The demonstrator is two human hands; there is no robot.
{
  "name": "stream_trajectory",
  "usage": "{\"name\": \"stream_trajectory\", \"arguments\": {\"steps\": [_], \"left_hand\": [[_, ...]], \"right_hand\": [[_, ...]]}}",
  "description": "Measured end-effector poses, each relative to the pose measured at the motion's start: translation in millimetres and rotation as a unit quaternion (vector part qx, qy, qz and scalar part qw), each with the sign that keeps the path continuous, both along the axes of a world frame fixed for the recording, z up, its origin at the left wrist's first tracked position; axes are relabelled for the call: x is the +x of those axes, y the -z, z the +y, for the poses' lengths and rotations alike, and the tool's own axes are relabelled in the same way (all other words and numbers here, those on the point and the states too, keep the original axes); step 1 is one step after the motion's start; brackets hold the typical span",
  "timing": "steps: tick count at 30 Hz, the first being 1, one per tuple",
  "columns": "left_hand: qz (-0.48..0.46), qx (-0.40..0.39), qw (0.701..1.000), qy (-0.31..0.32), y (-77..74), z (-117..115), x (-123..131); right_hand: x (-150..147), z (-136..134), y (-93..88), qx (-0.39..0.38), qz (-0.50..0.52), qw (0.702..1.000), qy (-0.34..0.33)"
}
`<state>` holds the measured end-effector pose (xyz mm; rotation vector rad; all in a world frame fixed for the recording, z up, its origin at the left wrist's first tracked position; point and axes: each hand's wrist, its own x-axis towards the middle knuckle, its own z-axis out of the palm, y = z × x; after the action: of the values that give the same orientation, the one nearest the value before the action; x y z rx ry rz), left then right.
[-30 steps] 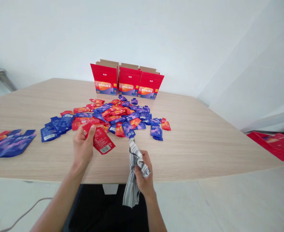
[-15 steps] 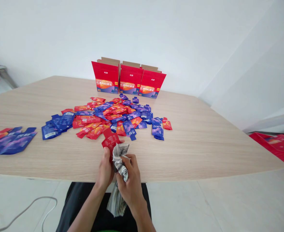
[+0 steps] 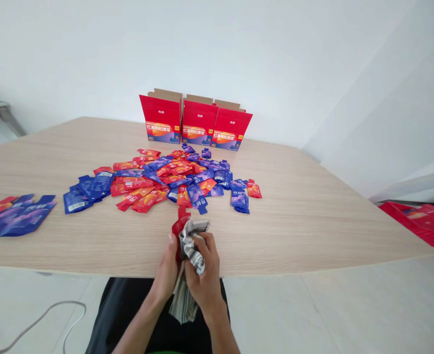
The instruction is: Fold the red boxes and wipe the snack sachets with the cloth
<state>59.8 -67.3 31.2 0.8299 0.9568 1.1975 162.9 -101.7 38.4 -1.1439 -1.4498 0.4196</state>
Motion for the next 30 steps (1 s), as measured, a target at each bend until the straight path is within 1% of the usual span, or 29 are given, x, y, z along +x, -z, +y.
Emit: {"name": "stream_trajectory", "arguments": {"steps": [3,5,9,11,12,14,16,19,21,23,27,30], "left_hand": [[-0.064,0.015,0.998,0.001,-9.4,13,-6],[-0.059,0.014,0.998,0.002,-9.5,13,-9],[-0.025,-0.007,0.999,0.020,6.5,-10,-6],[-0.036,-0.022,0.998,0.047,12.1,-20,1],[-0.052,-0.030,0.996,0.059,11.8,-22,4],[-0.097,-0.045,0.992,0.064,4.3,-20,8],[-0.137,-0.049,0.988,0.048,-9.5,-11,7],[-0.155,-0.038,0.987,0.023,-28.5,2,0],[-0.152,-0.037,0.988,0.016,-33.1,5,-4],[-0.146,-0.037,0.988,0.015,-30.6,1,-5],[-0.124,-0.018,0.991,0.046,-16.9,-12,-7],[-0.100,-0.007,0.994,0.052,-7.8,-11,-12]], "right_hand": [[-6,-4,1.8,-0.011,-0.014,0.999,-0.037],[-6,-5,0.4,0.001,-0.018,0.999,-0.035],[2,-4,-7.7,0.036,-0.001,0.999,0.020],[7,-3,-11.5,0.036,0.009,0.999,0.040],[10,-3,-12.5,0.032,0.011,0.999,0.041],[11,-4,-12.1,0.024,0.012,0.999,0.030],[9,-6,-8.5,0.011,0.008,1.000,0.008],[2,-9,-1.7,-0.015,0.002,1.000,-0.023],[-1,-9,0.3,-0.020,0.001,0.999,-0.030],[-2,-8,-1.5,-0.006,0.000,1.000,-0.023],[4,-6,-13.7,0.023,0.013,1.000,0.008],[7,-9,-22.0,0.026,0.041,0.999,0.019]]}}
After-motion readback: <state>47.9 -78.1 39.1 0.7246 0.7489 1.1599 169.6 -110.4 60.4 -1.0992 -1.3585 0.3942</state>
